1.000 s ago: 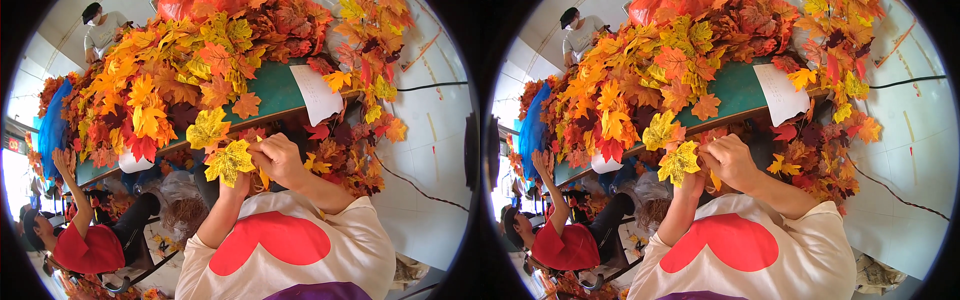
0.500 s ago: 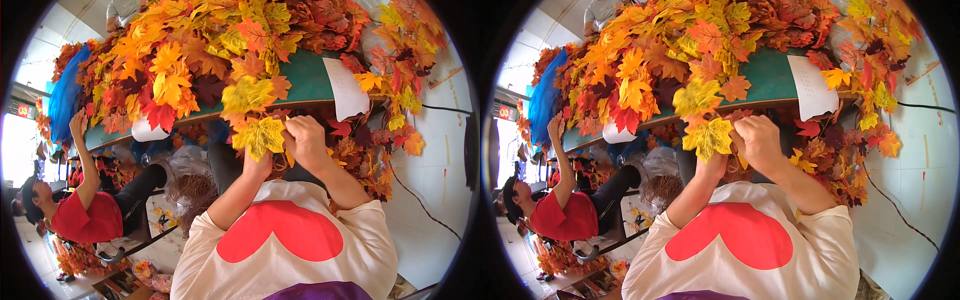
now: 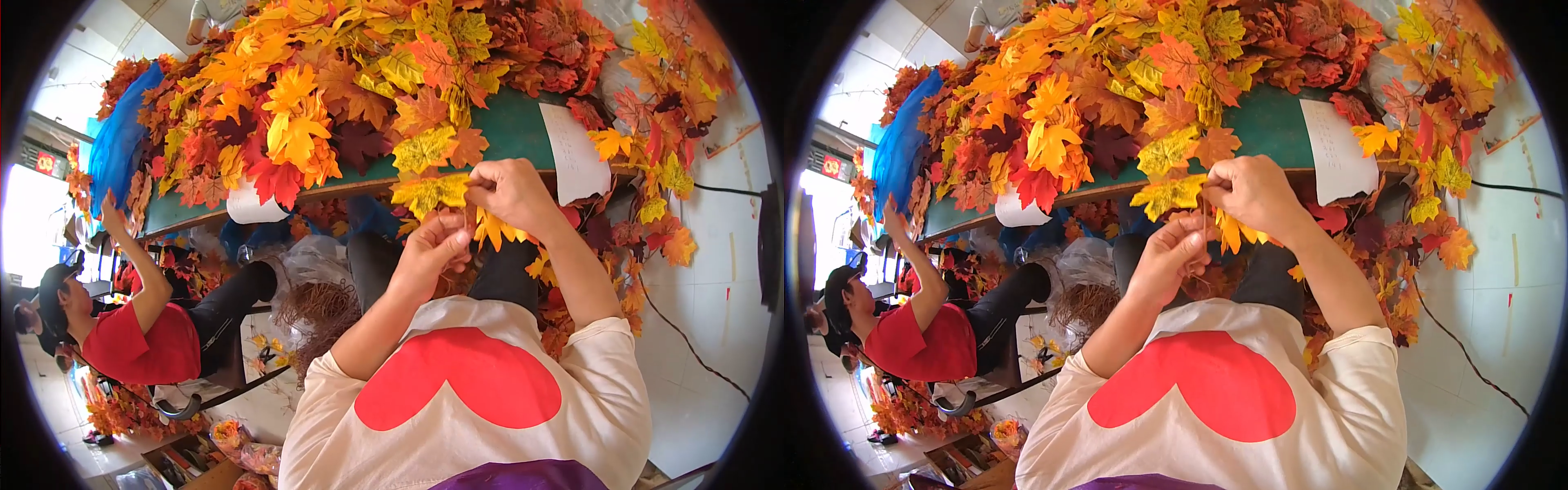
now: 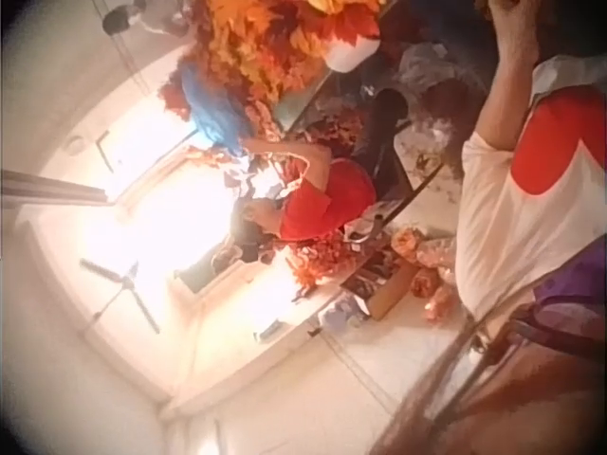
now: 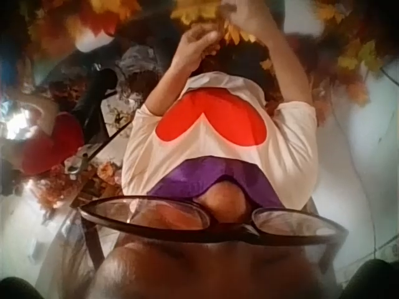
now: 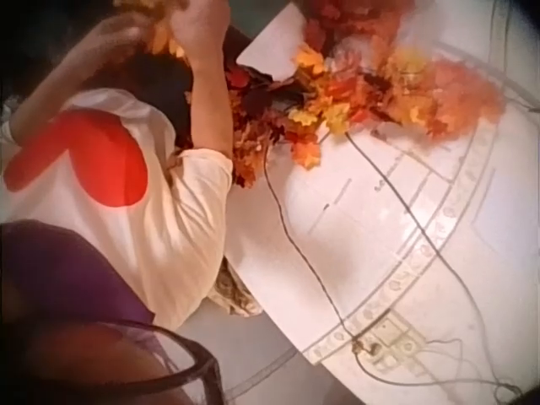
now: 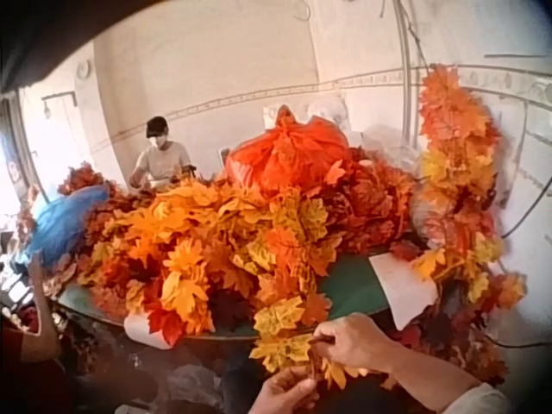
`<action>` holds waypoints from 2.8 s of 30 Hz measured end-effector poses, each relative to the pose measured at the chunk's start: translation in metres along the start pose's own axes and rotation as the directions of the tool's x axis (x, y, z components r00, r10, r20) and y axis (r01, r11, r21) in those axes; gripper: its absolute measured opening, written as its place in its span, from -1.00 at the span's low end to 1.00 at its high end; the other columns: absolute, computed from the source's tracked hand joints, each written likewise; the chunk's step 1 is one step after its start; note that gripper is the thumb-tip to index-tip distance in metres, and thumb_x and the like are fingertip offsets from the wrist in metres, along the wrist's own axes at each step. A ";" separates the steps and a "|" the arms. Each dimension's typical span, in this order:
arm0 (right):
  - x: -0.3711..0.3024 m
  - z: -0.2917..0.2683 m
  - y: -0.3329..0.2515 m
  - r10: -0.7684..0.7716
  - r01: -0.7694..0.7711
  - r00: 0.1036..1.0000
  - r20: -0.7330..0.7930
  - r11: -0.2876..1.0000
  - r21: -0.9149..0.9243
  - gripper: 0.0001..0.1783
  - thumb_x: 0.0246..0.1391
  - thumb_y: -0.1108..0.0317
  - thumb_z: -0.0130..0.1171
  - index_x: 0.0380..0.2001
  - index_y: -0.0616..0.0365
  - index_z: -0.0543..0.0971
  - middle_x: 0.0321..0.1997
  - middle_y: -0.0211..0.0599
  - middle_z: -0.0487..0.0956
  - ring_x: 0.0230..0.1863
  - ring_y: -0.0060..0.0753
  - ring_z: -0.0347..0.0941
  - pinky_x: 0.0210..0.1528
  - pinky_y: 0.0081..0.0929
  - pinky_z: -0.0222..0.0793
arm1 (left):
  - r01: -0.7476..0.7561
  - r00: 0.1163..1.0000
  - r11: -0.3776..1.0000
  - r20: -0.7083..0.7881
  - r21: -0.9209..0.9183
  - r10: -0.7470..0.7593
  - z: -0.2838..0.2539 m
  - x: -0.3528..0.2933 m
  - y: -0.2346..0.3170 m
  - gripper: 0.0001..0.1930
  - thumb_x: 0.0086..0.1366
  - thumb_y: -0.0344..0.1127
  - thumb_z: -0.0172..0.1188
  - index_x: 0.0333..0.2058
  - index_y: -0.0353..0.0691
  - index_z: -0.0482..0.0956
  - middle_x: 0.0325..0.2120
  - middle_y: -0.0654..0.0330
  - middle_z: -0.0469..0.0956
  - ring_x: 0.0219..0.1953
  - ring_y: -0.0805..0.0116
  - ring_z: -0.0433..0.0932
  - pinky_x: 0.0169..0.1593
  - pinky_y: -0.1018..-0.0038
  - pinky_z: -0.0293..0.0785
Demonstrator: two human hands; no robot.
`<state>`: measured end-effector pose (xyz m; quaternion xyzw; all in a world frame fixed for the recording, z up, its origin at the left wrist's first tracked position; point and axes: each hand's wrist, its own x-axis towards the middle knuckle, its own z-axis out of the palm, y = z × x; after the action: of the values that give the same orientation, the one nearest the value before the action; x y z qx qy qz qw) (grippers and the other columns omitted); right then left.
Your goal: The person attaches artificial leaves onto a vine stem by hand, hangs the completed leaf garland onto a rod, and picks up another stem from beneath the table to attach more leaves.
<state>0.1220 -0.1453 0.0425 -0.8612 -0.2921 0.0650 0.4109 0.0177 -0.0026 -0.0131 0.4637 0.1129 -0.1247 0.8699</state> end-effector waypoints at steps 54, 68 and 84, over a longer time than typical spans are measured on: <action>0.037 -0.187 0.225 0.201 -0.572 0.733 -0.650 0.699 -0.429 -0.79 -0.10 0.45 0.08 -0.30 0.13 0.52 -0.28 -0.07 0.52 -0.15 -0.07 0.41 -0.12 -0.24 0.31 | -0.017 0.997 0.825 -0.070 -0.565 -0.028 -0.006 -0.011 0.031 -0.77 0.20 -0.30 0.00 -0.16 -0.17 0.38 -0.47 0.41 0.38 -0.63 0.65 0.18 -0.53 0.67 0.14; 0.033 -0.171 0.189 -0.034 -0.244 0.598 -0.801 0.944 -0.223 -0.77 -0.12 0.20 0.21 -0.51 0.17 0.62 -0.59 -0.22 0.56 -0.51 -0.21 0.49 -0.34 -0.44 0.36 | 0.040 0.997 0.820 -0.032 -0.570 -0.070 0.000 -0.014 0.032 -0.77 0.20 -0.30 0.01 -0.17 -0.18 0.38 -0.49 0.40 0.38 -0.65 0.64 0.17 -0.52 0.66 0.14; 0.020 -0.157 0.093 -0.219 0.163 0.638 -0.738 0.975 -0.149 -0.87 0.03 0.43 0.06 -0.52 0.21 0.37 -0.43 -0.28 0.55 -0.29 -0.49 0.48 -0.12 -0.49 0.33 | 0.039 0.993 0.780 -0.065 -0.625 -0.101 -0.002 0.001 0.032 -0.79 0.22 -0.28 -0.02 -0.17 -0.13 0.41 -0.41 0.31 0.46 -0.61 0.63 0.21 -0.56 0.68 0.14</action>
<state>0.2351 -0.2852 0.0784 -0.7888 -0.1878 -0.3497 0.4693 0.0290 0.0165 0.0107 0.1517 0.2059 -0.0905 0.9625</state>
